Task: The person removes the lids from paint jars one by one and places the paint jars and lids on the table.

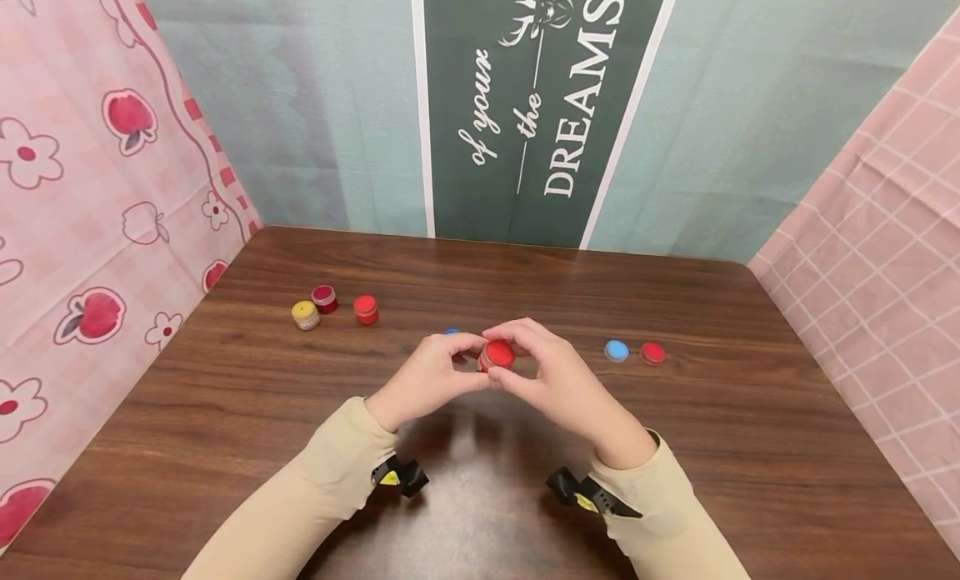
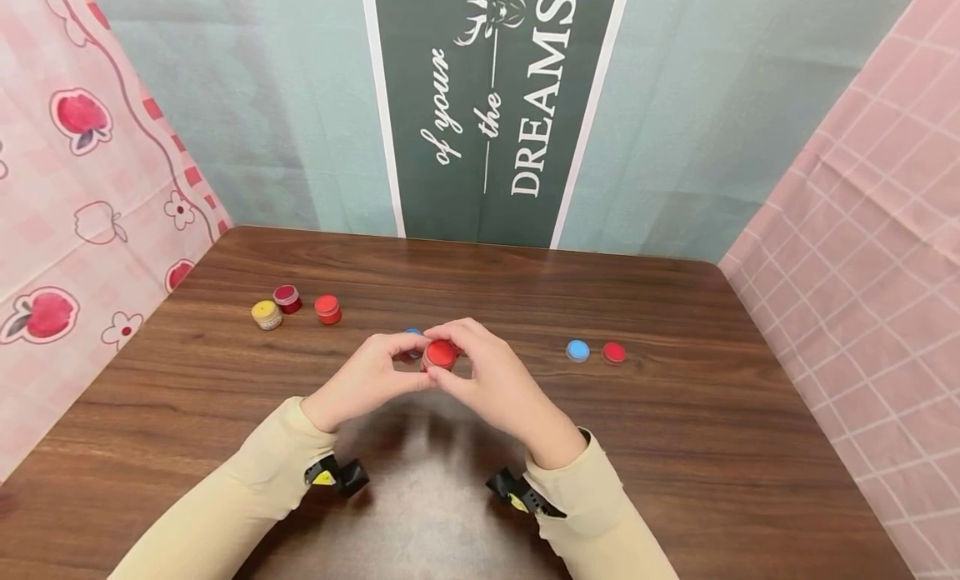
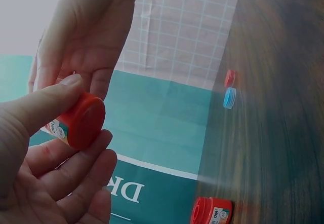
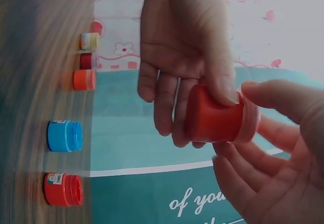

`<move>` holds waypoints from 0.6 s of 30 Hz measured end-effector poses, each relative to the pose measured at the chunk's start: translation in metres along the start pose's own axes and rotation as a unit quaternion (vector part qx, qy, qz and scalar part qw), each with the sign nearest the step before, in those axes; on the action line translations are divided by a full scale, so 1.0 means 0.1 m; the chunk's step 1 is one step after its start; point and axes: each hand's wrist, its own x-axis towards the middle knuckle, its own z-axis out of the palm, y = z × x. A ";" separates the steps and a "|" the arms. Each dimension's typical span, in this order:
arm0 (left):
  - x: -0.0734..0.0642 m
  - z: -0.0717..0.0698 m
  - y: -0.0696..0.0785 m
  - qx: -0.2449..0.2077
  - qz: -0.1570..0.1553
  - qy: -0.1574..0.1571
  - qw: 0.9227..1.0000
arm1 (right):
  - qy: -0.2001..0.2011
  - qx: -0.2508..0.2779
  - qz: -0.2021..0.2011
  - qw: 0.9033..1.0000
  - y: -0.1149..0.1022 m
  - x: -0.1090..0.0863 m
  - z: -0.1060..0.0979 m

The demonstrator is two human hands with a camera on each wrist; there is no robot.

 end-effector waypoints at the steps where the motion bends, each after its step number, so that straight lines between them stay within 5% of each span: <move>1: 0.00 0.00 0.00 0.001 0.001 0.000 1.000 | -0.008 0.005 -0.006 1.000 0.00 0.00 -0.01; 11: -0.01 0.00 0.02 0.004 -0.003 0.002 1.000 | 0.015 -0.007 0.011 1.000 0.00 0.00 0.00; 18: -0.01 -0.01 0.02 0.005 0.006 0.001 1.000 | -0.008 0.002 -0.002 1.000 -0.01 -0.01 -0.02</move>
